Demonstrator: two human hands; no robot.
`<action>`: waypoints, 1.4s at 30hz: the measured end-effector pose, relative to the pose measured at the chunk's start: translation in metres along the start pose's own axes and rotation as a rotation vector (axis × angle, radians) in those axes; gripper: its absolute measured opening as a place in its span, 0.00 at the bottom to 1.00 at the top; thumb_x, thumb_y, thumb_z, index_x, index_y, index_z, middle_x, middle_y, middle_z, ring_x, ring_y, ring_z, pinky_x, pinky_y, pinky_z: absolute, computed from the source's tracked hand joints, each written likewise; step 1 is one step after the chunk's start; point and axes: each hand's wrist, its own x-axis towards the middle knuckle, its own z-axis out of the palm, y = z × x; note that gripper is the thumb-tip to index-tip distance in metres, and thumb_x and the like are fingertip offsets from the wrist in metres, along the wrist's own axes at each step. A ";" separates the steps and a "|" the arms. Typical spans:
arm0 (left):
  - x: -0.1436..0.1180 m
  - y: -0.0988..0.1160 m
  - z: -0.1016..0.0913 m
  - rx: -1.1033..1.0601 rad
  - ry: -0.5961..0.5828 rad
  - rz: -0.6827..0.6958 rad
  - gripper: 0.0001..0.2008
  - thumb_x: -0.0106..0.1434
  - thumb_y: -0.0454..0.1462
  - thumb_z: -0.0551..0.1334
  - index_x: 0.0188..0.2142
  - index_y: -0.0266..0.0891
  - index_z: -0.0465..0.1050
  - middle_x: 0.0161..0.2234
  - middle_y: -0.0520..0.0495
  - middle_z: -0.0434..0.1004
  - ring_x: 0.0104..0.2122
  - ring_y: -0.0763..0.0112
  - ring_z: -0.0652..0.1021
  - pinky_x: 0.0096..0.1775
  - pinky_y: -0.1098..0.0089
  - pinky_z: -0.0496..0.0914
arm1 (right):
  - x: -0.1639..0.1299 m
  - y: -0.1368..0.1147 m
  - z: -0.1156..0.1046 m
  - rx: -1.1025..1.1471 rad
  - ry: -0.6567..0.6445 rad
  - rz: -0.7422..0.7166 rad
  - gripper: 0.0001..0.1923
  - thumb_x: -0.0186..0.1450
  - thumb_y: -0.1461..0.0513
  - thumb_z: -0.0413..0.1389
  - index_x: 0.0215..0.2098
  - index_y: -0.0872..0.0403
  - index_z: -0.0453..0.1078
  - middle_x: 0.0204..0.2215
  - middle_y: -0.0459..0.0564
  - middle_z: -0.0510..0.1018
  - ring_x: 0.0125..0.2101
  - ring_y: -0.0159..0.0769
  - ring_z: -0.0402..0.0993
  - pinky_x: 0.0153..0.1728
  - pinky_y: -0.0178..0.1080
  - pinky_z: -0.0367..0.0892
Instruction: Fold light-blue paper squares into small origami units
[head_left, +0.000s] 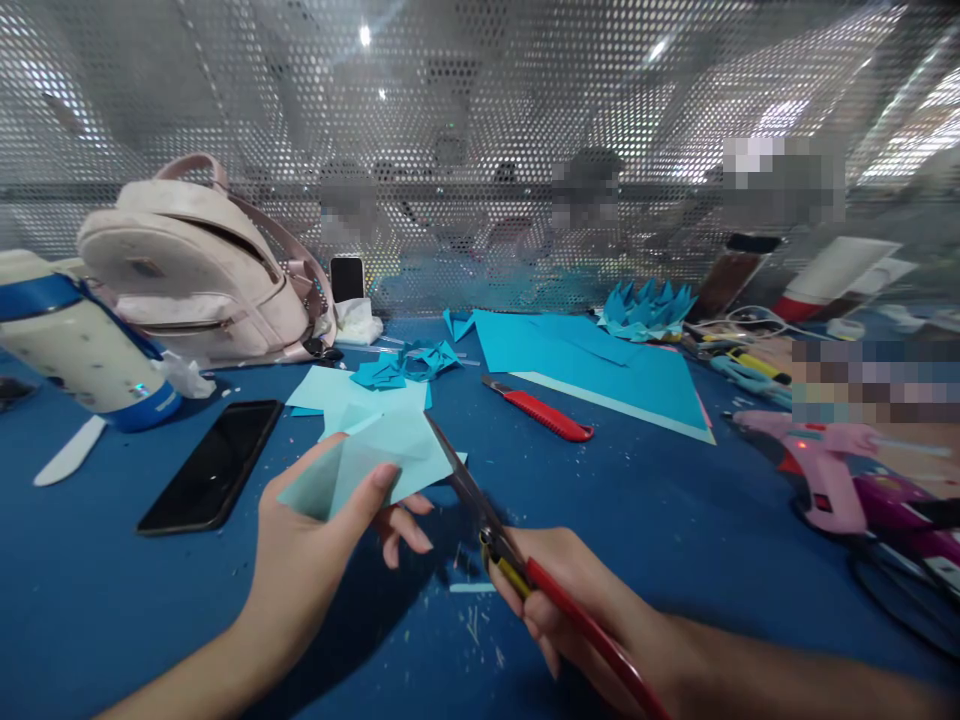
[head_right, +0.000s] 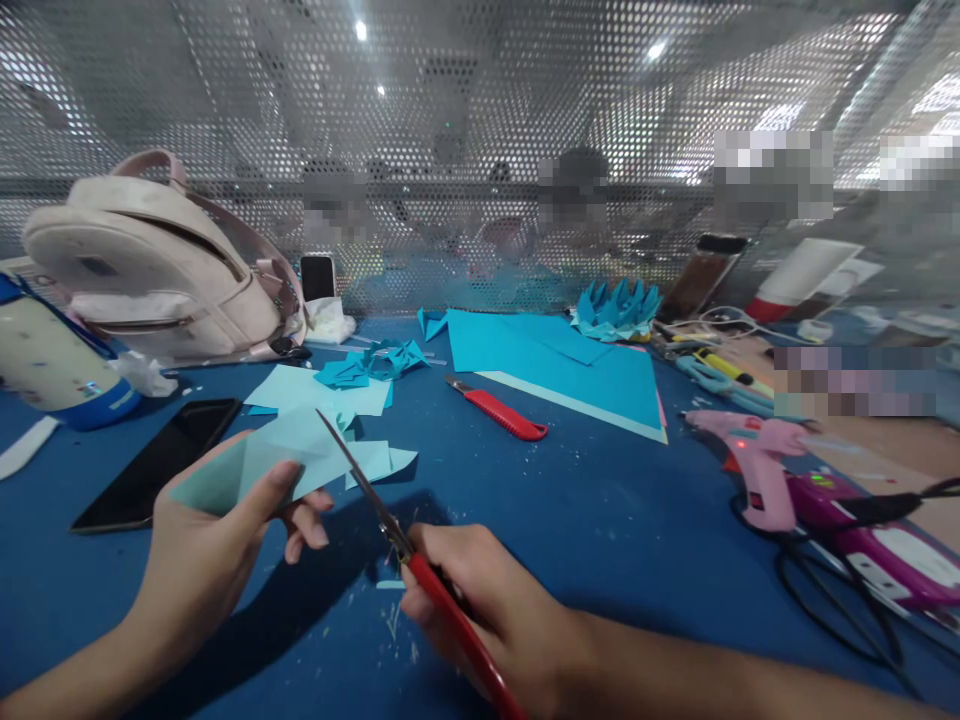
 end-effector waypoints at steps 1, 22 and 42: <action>0.000 0.000 0.000 -0.001 0.000 -0.001 0.10 0.61 0.41 0.67 0.32 0.37 0.72 0.24 0.48 0.80 0.17 0.67 0.79 0.16 0.73 0.70 | 0.000 0.000 0.000 -0.003 0.001 -0.005 0.29 0.66 0.37 0.42 0.28 0.53 0.57 0.21 0.43 0.63 0.19 0.27 0.59 0.19 0.30 0.54; 0.000 0.000 0.000 0.025 0.003 0.040 0.09 0.62 0.40 0.66 0.31 0.37 0.72 0.23 0.48 0.80 0.17 0.67 0.79 0.16 0.74 0.71 | 0.003 0.003 0.003 -0.068 0.031 -0.124 0.29 0.69 0.40 0.40 0.27 0.54 0.57 0.21 0.42 0.61 0.22 0.27 0.56 0.22 0.31 0.55; 0.001 -0.002 0.000 0.017 0.032 0.057 0.08 0.62 0.40 0.66 0.31 0.38 0.73 0.23 0.49 0.81 0.17 0.67 0.79 0.16 0.73 0.71 | 0.001 0.005 0.003 -0.119 0.044 -0.134 0.27 0.70 0.42 0.41 0.26 0.54 0.57 0.23 0.43 0.62 0.24 0.29 0.56 0.27 0.33 0.57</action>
